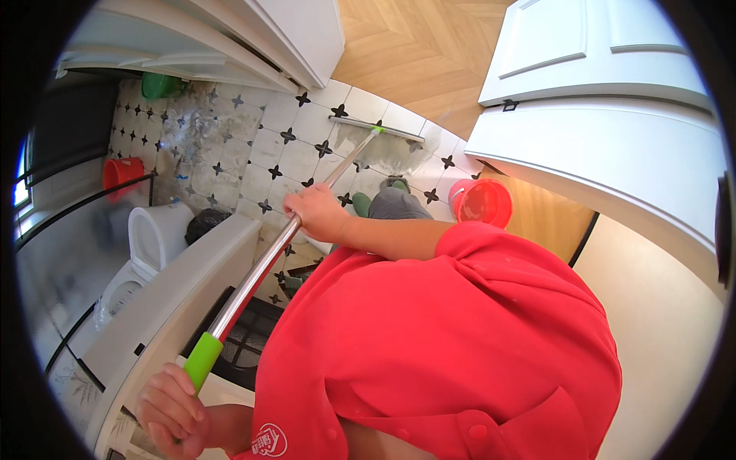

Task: The person uses a long-handled squeegee to push a puddle of clear liquid across a wooden herringbone floor and toward a bathroom doorway. They continue pushing the liquid over the bathroom's patterned tiles toward a floor drain near a toilet and a red bucket.

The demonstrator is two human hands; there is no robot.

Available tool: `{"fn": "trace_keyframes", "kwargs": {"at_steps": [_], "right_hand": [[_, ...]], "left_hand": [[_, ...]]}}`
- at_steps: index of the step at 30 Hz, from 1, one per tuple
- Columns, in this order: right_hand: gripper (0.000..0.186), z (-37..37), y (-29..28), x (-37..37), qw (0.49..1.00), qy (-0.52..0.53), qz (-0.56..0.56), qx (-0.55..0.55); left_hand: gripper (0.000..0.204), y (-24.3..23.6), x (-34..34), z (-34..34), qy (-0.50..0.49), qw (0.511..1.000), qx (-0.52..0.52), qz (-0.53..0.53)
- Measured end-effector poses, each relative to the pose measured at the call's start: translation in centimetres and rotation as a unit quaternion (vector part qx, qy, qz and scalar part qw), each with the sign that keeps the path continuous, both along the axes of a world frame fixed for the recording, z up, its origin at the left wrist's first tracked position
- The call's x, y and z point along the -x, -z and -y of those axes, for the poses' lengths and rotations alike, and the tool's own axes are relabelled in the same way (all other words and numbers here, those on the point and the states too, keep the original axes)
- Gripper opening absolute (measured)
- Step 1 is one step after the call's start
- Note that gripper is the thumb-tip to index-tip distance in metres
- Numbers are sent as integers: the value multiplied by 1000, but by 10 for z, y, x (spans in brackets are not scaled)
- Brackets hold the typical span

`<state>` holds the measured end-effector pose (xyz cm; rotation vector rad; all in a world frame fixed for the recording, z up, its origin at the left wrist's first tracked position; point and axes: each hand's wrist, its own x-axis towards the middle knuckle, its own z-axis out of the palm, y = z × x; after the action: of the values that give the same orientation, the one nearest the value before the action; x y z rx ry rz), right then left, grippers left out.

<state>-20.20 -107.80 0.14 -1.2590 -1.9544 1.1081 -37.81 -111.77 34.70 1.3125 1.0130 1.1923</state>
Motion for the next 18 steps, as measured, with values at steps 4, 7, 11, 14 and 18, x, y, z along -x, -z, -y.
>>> {"fn": "trace_keyframes", "kwargs": {"at_steps": [4, 7, 11, 14, 18], "right_hand": [[14, 15, -24, 14, 993, -92, 21, 77], [17, 14, -34, 8, 990, -89, 70, 82], [16, -21, -12, -32, 987, -21, 161, 15], [16, -46, 61, -98, 976, 93, 186, -65], [14, -35, 107, -154, 966, 159, 198, -48]], "left_hand": [[37, -10, 22, 23, 9, 1000, -6, 22], [36, -5, 28, 23, -5, 998, -24, 58], [36, 37, 28, 26, -45, 996, -42, 72], [24, 111, 0, 6, 33, 981, -131, -141], [20, 151, -55, -15, 168, 985, -46, -3]]}}
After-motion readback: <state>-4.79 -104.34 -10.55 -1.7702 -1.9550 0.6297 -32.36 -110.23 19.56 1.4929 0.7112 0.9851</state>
